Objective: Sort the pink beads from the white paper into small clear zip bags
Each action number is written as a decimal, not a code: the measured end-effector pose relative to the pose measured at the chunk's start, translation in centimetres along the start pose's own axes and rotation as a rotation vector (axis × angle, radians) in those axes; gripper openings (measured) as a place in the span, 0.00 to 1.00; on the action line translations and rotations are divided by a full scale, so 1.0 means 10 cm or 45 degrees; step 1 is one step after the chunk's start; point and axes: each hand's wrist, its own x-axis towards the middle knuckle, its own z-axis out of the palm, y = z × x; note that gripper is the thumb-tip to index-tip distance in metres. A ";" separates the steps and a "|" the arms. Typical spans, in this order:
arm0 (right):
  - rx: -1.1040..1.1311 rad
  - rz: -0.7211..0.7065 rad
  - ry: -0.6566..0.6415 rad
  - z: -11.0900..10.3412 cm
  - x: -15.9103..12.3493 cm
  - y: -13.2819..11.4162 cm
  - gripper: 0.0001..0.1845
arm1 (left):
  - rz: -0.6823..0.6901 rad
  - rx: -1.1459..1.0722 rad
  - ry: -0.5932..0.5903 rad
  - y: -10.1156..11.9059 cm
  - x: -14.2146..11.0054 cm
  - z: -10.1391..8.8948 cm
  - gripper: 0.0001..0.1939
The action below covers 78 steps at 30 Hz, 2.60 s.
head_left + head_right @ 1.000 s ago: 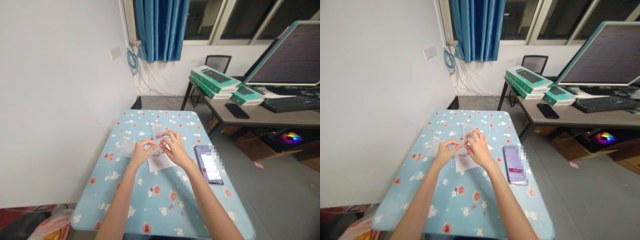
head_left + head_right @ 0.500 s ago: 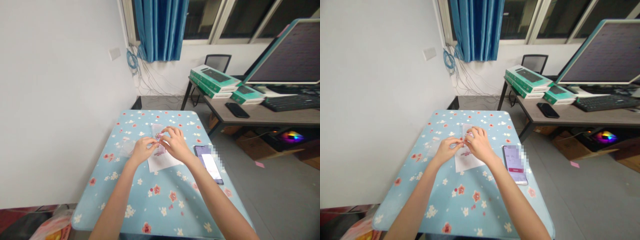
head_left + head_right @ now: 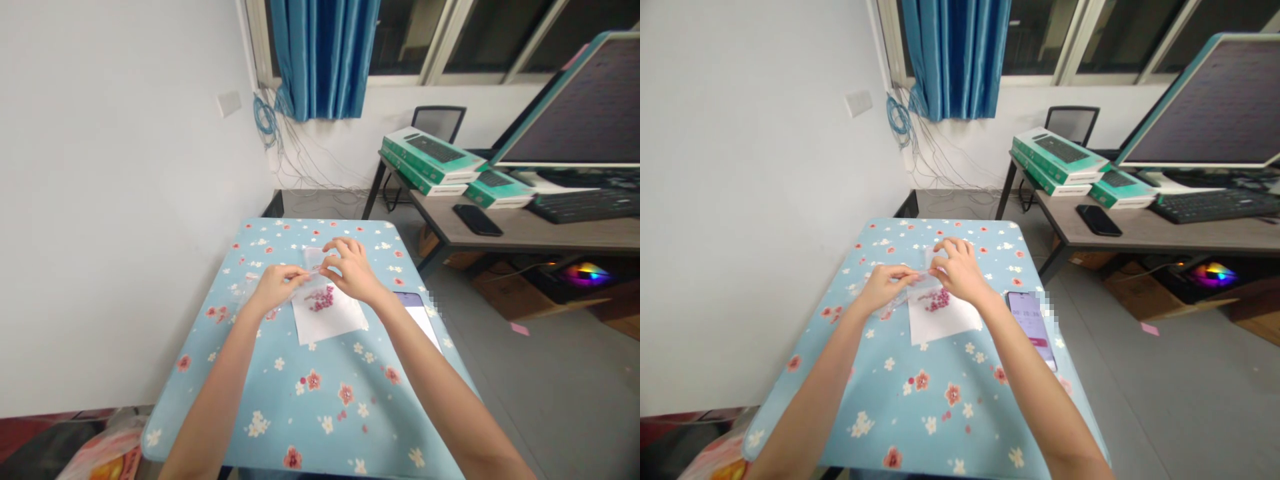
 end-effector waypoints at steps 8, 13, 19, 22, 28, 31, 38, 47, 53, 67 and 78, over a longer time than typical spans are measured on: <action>0.031 0.025 -0.001 0.03 0.22 0.29 0.10 | -0.023 -0.044 0.128 -0.10 0.36 -0.02 0.12; 0.079 0.120 -0.002 0.03 0.34 0.51 0.10 | -0.063 -0.193 -0.102 -0.09 0.63 -0.15 0.11; 0.148 0.241 -0.092 0.14 0.49 0.73 0.09 | -0.107 -0.352 -0.168 -0.28 0.91 -0.14 0.13; 0.112 0.288 -0.155 0.28 0.57 0.83 0.09 | -0.181 -0.374 -0.157 -0.48 1.02 -0.07 0.14; -0.079 0.366 -0.233 0.56 0.65 0.97 0.12 | -0.238 -0.230 -0.082 -0.82 1.16 0.04 0.12; -0.112 0.366 -0.226 0.68 0.64 1.00 0.12 | -0.223 -0.140 -0.024 -0.92 1.19 0.07 0.08; -0.139 0.424 -0.165 0.86 0.56 1.01 0.11 | -0.162 0.086 0.081 -0.98 1.19 0.16 0.04; 0.956 0.966 0.500 1.03 0.16 0.81 0.18 | -0.156 -0.038 0.490 -0.66 0.68 0.30 0.14; 1.352 1.129 0.714 1.11 -0.35 0.41 0.18 | -0.407 -0.464 0.699 -0.38 -0.05 0.59 0.12; 0.950 1.102 0.659 1.20 -0.44 0.24 0.15 | -0.472 -0.383 0.855 -0.58 -0.45 0.20 0.15; 0.912 1.078 0.671 1.09 -0.41 0.16 0.15 | -0.055 0.523 -0.105 -0.48 -0.59 -0.33 0.17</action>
